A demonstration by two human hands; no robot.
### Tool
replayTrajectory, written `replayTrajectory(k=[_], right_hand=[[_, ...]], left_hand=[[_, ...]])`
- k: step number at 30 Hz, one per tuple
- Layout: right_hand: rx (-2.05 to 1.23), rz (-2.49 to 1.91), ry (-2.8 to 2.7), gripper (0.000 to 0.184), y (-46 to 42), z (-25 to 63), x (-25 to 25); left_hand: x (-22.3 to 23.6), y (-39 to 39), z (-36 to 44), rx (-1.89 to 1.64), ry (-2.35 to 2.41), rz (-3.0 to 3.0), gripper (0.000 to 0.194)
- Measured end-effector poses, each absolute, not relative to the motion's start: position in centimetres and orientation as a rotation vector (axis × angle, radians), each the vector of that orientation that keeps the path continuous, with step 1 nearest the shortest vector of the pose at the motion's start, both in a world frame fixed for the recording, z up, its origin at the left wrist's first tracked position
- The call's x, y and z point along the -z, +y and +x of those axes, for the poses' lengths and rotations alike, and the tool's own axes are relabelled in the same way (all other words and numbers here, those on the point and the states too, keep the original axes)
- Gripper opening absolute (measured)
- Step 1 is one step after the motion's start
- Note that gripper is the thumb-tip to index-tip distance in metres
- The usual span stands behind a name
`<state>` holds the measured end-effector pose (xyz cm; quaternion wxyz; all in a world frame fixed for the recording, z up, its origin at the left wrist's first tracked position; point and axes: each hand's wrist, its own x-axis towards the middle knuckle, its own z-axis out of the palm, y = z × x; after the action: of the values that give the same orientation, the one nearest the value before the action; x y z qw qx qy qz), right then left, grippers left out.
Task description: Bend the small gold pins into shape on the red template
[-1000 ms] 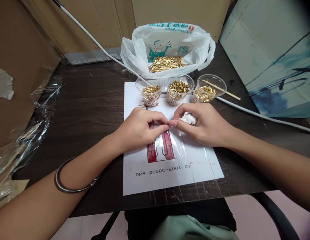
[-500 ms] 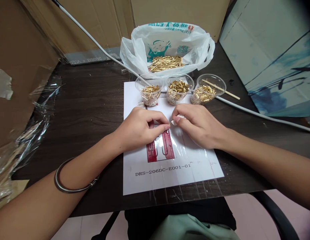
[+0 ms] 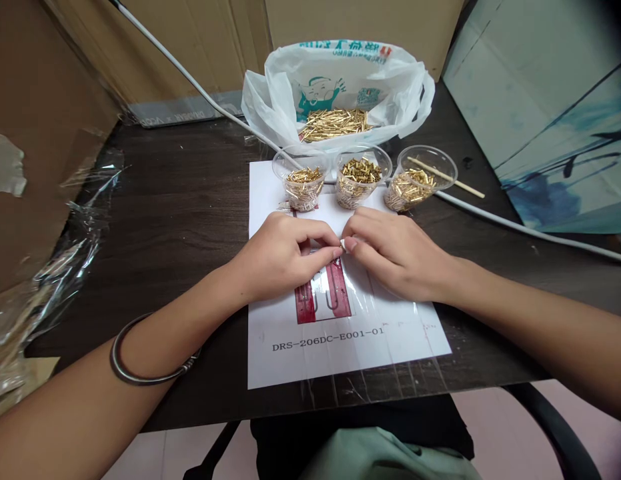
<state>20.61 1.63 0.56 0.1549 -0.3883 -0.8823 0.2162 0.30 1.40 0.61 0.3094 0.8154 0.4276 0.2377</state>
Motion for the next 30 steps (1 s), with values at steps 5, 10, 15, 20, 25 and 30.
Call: replayTrajectory(k=[5, 10, 15, 20, 25, 30], right_hand=[[-0.575, -1.041, -2.563, 0.029, 1.68, 20.62, -0.28], [-0.505, -1.018, -2.556, 0.025, 1.79, 20.26, 0.06], [-0.455, -1.026, -2.601, 0.028, 1.66, 20.24, -0.1], [-0.401, -1.012, -2.63, 0.024, 1.71, 20.33, -0.07], [-0.428, -0.98, -2.602, 0.021, 1.84, 20.37, 0.18], [-0.456, -0.963, -2.613, 0.022, 1.96, 20.43, 0.1]], left_hand=[[-0.63, 1.37, 0.26, -0.608, 1.135, 2.131, 0.014], [-0.63, 1.4, 0.28, -0.629, 1.122, 2.136, 0.014], [-0.62, 1.35, 0.23, -0.633, 1.127, 2.142, 0.014], [-0.58, 1.39, 0.3, -0.649, 1.139, 2.147, 0.013], [-0.69, 1.51, 0.37, -0.612, 1.173, 2.153, 0.013], [-0.79, 1.49, 0.32, -0.589, 1.192, 2.138, 0.013]])
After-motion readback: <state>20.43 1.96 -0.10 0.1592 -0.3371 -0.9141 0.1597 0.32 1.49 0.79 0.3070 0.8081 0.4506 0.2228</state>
